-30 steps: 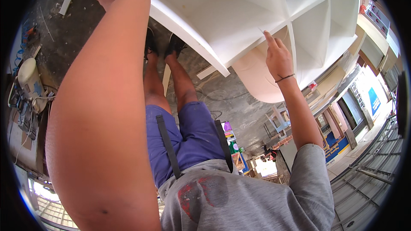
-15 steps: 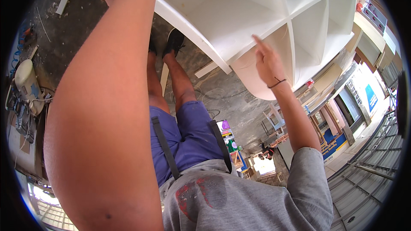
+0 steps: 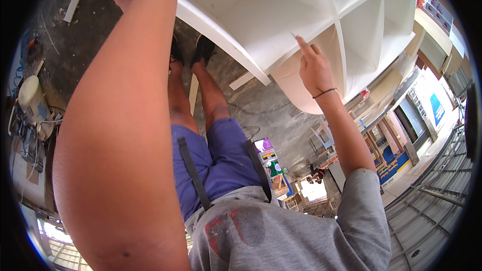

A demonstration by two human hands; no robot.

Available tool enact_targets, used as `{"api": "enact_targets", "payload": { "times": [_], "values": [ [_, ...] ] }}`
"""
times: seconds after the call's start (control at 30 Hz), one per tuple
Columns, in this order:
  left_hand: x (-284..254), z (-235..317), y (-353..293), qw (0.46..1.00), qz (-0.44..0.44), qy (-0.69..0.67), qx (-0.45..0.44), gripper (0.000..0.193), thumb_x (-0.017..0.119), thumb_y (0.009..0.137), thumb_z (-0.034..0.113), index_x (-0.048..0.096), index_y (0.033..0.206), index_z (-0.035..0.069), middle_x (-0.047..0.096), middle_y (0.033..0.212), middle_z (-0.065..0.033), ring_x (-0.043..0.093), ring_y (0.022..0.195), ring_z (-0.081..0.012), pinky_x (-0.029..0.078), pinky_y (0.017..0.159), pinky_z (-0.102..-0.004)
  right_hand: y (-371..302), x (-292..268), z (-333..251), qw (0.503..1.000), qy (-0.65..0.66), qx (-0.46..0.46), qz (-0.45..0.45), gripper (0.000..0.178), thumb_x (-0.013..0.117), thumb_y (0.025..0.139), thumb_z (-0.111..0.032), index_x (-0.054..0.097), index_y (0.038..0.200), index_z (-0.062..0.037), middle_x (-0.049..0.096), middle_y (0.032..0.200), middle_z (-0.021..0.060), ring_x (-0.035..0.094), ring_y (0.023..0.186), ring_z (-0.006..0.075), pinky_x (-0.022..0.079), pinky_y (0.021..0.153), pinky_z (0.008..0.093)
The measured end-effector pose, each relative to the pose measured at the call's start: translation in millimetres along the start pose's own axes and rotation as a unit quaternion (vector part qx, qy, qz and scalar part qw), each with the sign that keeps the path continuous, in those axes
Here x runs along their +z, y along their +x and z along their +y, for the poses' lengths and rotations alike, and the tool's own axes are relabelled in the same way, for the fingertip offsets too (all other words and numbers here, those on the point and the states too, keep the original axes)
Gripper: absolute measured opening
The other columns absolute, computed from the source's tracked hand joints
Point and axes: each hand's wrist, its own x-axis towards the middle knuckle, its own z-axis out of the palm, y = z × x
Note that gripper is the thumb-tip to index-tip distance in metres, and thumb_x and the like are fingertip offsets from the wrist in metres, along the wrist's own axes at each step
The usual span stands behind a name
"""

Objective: The person sands the edges and corners of a white wooden cabinet using a sanding block. They move around the cabinet to reach different sections, then use a utility knife to scrape or remove material from the interior edges.

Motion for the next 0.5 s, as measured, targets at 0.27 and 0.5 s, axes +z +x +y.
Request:
{"api": "enact_targets", "payload": {
  "times": [0.27,0.5],
  "values": [
    [11.8,-5.7,16.3,1.000,0.018,0.010,-0.004,0.058,0.051,0.089,0.039,0.042,0.126,-0.004,0.057,0.122,-0.0319,0.059,0.110,-0.0446,0.048,0.093,-0.0506,-31.4,23.4,-24.0,0.932,0.239,0.151,-0.227,0.053,0.050,0.085,0.001,0.050,0.137,-0.0092,0.061,0.097,0.0215,0.062,0.087,0.0392,0.051,0.075,0.0459],
    [6.0,-1.9,4.7,1.000,0.019,0.006,-0.001,0.057,0.049,0.089,0.040,0.043,0.126,-0.004,0.058,0.121,-0.0317,0.061,0.108,-0.0439,0.049,0.092,-0.0510,-14.1,12.2,0.6,0.993,-0.093,0.033,-0.065,0.040,0.050,0.092,-0.006,0.058,0.131,-0.0097,0.065,0.099,0.0208,0.064,0.081,0.0361,0.053,0.073,0.0388]
  ]
}}
